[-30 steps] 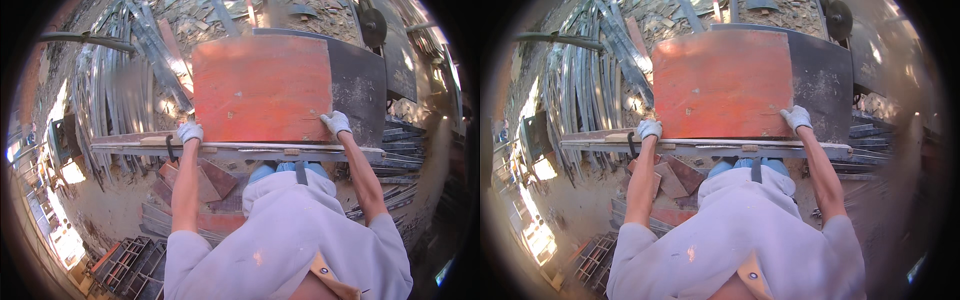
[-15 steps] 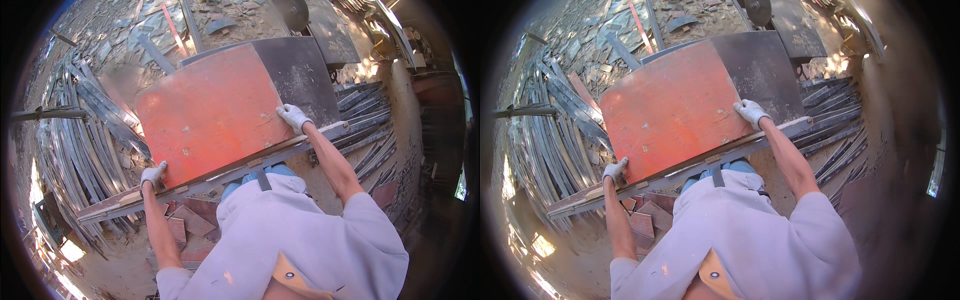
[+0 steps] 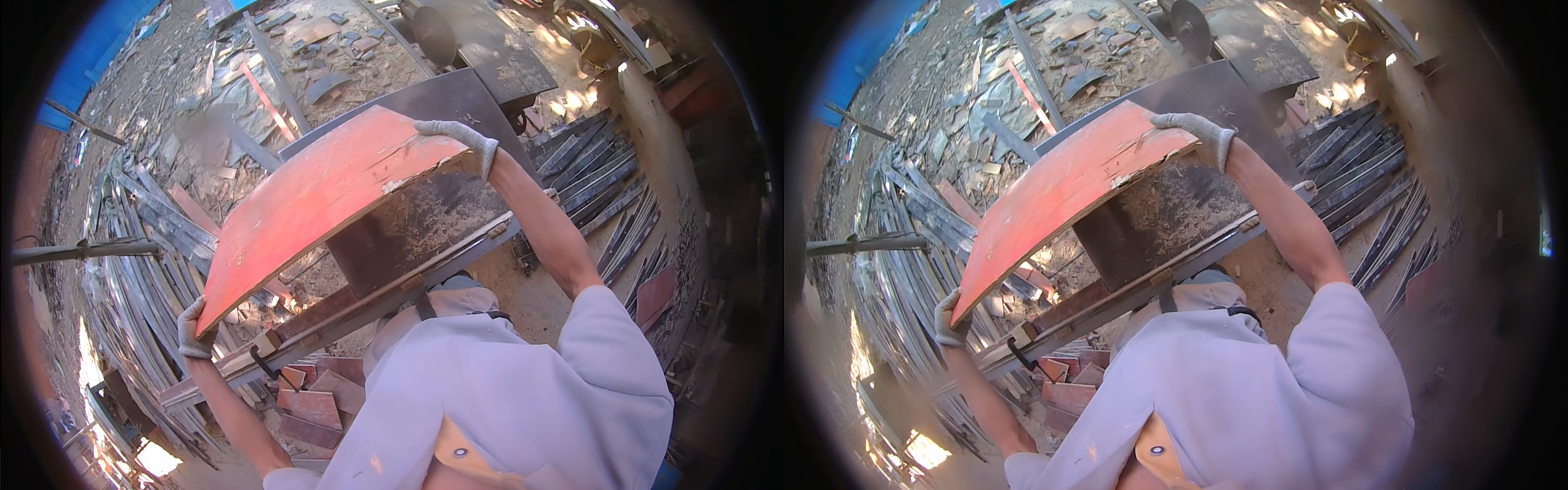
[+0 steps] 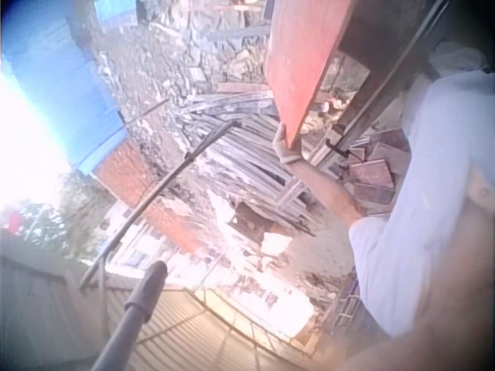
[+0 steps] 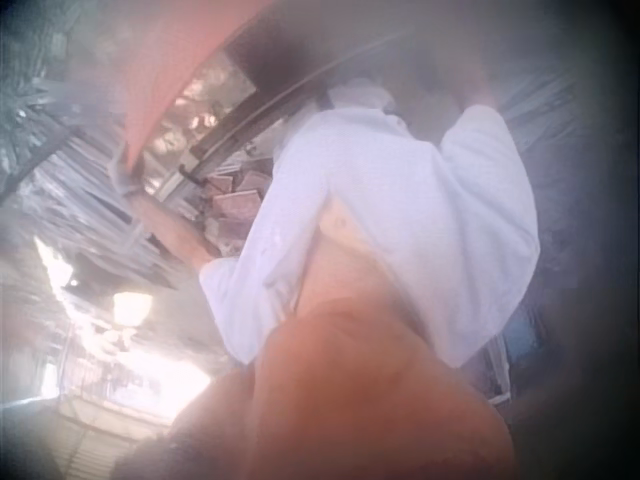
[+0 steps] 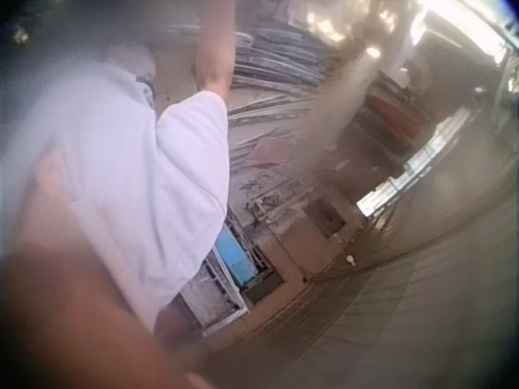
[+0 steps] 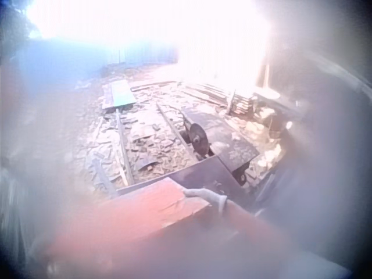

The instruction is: The person places red and gray metal sheets onto a cutting machine, aligns them, and cuts them into smaller pieces. The person then stacks the cut pieces on the floor.

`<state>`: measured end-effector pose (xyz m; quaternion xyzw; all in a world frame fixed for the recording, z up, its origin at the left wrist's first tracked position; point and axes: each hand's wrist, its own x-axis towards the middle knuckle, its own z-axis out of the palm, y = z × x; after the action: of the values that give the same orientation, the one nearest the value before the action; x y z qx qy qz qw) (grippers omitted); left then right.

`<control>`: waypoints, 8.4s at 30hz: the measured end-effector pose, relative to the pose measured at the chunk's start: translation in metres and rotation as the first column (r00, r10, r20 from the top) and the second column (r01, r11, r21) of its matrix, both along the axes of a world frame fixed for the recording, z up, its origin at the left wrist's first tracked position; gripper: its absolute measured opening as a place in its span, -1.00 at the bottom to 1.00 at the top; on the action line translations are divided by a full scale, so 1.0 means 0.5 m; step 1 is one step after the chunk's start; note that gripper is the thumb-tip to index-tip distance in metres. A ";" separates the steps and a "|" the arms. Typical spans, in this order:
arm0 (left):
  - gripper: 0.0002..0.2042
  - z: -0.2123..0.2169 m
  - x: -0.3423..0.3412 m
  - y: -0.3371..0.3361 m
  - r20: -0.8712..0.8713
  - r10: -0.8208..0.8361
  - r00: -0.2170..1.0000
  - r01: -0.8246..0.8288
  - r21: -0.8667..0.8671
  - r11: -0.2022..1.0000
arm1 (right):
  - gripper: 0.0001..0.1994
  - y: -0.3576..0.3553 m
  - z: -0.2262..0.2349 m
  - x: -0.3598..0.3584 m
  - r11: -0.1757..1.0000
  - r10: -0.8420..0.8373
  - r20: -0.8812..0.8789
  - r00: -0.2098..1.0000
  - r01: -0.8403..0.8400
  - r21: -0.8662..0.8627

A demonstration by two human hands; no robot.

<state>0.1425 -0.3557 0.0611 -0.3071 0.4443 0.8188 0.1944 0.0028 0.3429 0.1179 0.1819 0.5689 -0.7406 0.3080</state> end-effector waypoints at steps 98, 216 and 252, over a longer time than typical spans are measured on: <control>-0.31 -0.309 0.110 0.278 0.870 -0.206 0.449 0.814 -0.493 -0.308 | -0.64 0.056 -0.435 0.264 0.309 0.362 0.189 0.913 -0.309 0.899; -0.17 -0.220 -0.225 1.109 0.413 -0.527 0.742 0.285 -0.907 -0.310 | -0.50 0.787 -0.148 0.524 0.654 -0.319 0.221 0.921 0.045 0.755; -0.67 -0.193 -0.196 1.245 -0.082 -0.024 0.996 0.053 0.379 0.924 | -0.57 0.635 -0.151 0.548 0.699 -0.715 0.003 0.699 0.715 0.001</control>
<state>0.0447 0.2669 -0.0356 -0.2233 0.2901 0.8966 0.2493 0.2766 0.6606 0.0426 0.3895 0.4531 -0.8019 -0.0027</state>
